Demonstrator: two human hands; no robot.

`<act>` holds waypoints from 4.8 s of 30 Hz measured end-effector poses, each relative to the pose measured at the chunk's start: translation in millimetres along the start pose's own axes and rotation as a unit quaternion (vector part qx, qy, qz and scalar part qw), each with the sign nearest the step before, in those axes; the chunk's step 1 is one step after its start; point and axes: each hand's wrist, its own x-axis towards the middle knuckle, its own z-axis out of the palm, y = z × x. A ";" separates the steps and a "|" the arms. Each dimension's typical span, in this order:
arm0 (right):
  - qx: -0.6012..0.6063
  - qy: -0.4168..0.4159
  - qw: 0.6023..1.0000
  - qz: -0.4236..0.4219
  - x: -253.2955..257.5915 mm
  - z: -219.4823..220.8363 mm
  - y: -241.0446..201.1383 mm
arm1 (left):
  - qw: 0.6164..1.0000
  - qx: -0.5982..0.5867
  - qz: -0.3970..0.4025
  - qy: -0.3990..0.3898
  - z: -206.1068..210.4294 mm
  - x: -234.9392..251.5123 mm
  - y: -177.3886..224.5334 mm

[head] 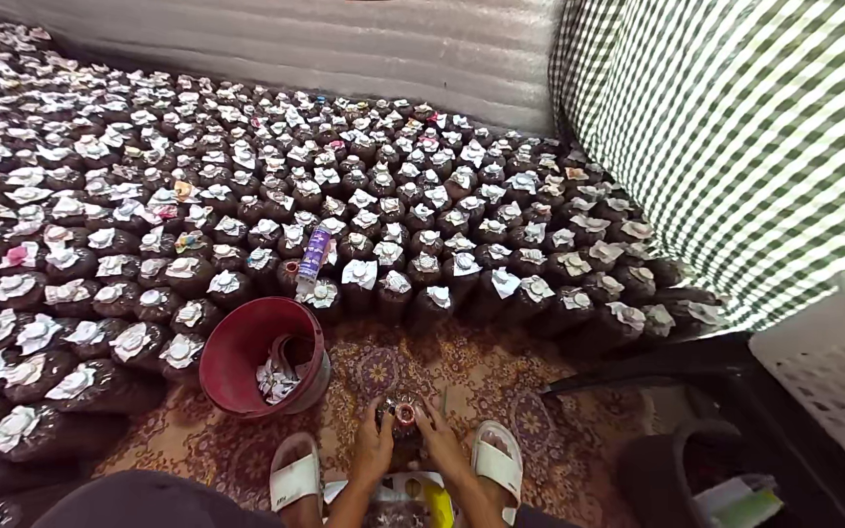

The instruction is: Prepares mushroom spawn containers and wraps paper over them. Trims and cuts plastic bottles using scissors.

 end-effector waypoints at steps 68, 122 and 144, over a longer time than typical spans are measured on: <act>-0.466 0.029 0.859 -0.211 2.6 4.5 -63.3 | 0.980 0.191 0.031 -0.048 -0.8 28.2 -27.0; -0.322 0.029 0.946 -0.026 -40.6 -61.0 -29.5 | 0.810 0.520 -0.065 -0.264 -7.9 -18.5 -60.3; -0.351 -0.049 0.935 0.008 -16.5 -43.9 -10.4 | 0.776 0.539 -0.109 -0.310 0.1 -12.2 -56.3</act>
